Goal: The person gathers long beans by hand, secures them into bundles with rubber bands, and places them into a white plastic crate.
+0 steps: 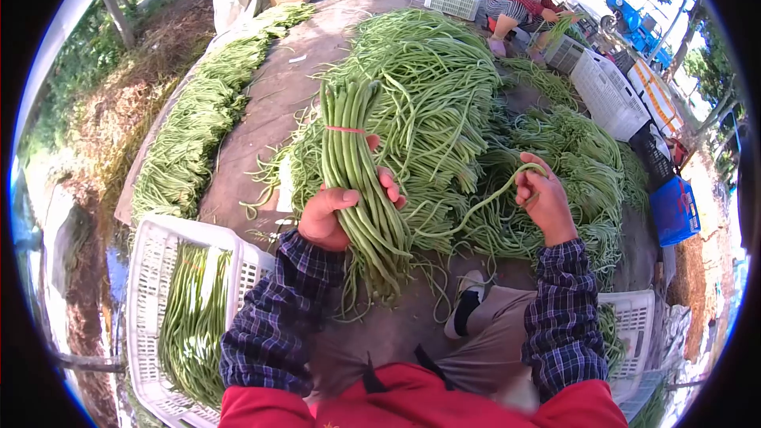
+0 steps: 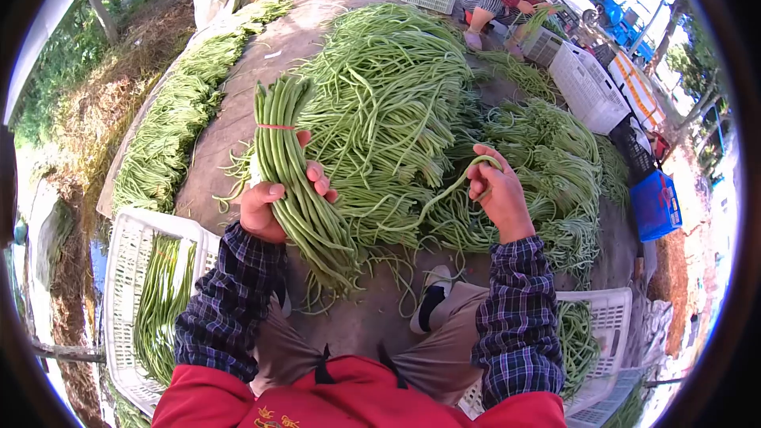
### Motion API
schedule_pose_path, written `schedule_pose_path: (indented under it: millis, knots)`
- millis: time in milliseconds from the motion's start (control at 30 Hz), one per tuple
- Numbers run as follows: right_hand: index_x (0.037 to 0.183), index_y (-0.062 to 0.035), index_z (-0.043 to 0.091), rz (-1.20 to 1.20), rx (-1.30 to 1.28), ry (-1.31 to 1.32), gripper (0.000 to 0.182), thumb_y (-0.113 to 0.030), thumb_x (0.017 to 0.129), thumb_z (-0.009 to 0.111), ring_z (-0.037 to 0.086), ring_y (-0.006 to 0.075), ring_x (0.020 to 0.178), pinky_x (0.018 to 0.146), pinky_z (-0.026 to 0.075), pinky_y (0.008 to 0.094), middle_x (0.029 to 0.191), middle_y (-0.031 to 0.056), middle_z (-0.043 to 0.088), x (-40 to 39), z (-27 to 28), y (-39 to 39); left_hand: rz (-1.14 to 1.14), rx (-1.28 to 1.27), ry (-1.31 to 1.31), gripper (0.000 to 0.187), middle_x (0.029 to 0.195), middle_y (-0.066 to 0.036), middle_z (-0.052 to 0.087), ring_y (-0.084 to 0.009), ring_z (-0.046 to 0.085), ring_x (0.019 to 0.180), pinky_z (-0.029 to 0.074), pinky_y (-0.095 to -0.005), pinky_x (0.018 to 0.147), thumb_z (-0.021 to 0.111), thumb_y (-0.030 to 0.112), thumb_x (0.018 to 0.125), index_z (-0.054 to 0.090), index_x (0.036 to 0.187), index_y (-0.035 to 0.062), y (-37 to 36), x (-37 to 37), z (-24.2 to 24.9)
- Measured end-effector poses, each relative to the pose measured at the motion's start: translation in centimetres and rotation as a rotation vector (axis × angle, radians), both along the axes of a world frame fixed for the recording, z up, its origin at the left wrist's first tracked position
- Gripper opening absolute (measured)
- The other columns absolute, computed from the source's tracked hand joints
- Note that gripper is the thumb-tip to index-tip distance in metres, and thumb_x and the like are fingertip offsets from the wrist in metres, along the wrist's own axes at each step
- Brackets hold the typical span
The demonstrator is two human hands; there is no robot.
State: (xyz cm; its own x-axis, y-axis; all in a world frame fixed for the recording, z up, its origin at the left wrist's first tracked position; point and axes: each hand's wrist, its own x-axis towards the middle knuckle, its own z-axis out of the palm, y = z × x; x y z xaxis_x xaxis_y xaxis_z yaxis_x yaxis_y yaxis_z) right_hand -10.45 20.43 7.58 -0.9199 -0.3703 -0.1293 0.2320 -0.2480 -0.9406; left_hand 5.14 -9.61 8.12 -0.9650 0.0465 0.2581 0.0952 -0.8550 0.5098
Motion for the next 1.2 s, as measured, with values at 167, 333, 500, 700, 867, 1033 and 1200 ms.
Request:
schedule_pose_path:
  millis: [167,333,500,700,867,1033,1200]
  knots:
    - [0.121,-0.0036,0.051,0.123,-0.176,0.084,0.030,-0.013,0.092,0.048,0.061,0.0162,0.080,0.067,0.048,0.0270,0.100,0.0114,0.063,-0.3,-0.1,0.5,0.046,-0.060,0.033,0.081,0.099,-0.011,0.054,-0.0272,0.056,0.093,0.045,-0.0459,0.089,0.066,0.015,0.068,0.026,0.139,0.0090,-0.6,-0.2,0.0]
    - [0.116,-0.0046,0.052,0.076,-0.023,0.060,0.026,-0.015,0.093,0.049,0.059,0.0135,0.074,0.065,0.047,0.0263,0.095,0.0085,0.063,-1.3,-1.3,1.0,0.094,-0.035,-0.025,0.079,0.099,-0.016,0.055,-0.0281,0.057,0.091,0.045,-0.0441,0.088,0.063,0.011,0.067,0.025,0.137,0.0079,-0.4,-0.3,0.3]
    - [0.116,-0.0060,0.052,-0.056,-0.108,0.100,0.023,-0.013,0.094,0.046,0.046,0.0062,0.059,0.061,0.044,0.0243,0.096,0.0084,0.061,-2.0,-1.8,1.7,0.087,-0.036,-0.028,0.079,0.102,-0.014,0.054,-0.0282,0.056,0.094,0.046,-0.0437,0.089,0.063,0.012,0.068,0.025,0.137,0.0085,-0.3,-0.6,-0.1]
    - [0.123,-0.0108,0.050,0.066,-0.683,-0.097,0.028,-0.009,0.095,0.042,0.042,0.0039,0.059,0.062,0.044,0.0221,0.113,0.0116,0.054,-0.3,0.3,-0.1,0.086,-0.110,-0.026,0.077,0.105,-0.012,0.054,-0.0281,0.056,0.097,0.045,-0.0438,0.090,0.067,0.022,0.074,0.027,0.138,0.0106,0.3,-1.1,0.0]
    - [0.118,-0.0142,0.053,0.339,-0.787,-0.062,0.025,-0.012,0.095,0.043,0.040,0.0066,0.061,0.059,0.042,0.0241,0.094,0.0036,0.054,2.7,1.2,-4.4,0.068,-0.132,-0.074,0.074,0.108,-0.012,0.053,-0.0286,0.055,0.099,0.046,-0.0431,0.088,0.067,0.039,0.079,0.028,0.136,0.0126,1.0,-2.0,-1.2]
    - [0.101,-0.0043,0.061,0.300,-0.203,0.381,0.015,-0.013,0.089,0.058,0.045,0.0060,0.063,0.058,0.040,0.0218,0.077,-0.0001,0.054,6.0,3.1,-8.2,0.062,-0.146,-0.036,0.052,0.107,-0.012,0.057,-0.0199,0.058,0.095,0.048,-0.0336,0.083,0.053,0.045,0.088,0.047,0.117,0.0014,1.7,-2.5,-1.3]
    - [0.100,-0.0015,0.059,0.220,0.259,0.905,0.023,-0.011,0.080,0.068,0.048,0.0091,0.060,0.054,0.039,0.0232,0.075,0.0012,0.055,7.5,2.9,-11.8,0.040,-0.133,-0.096,0.045,0.104,-0.008,0.059,-0.0185,0.058,0.094,0.048,-0.0331,0.083,0.051,0.040,0.091,0.049,0.116,0.0023,2.0,-2.9,-2.1]
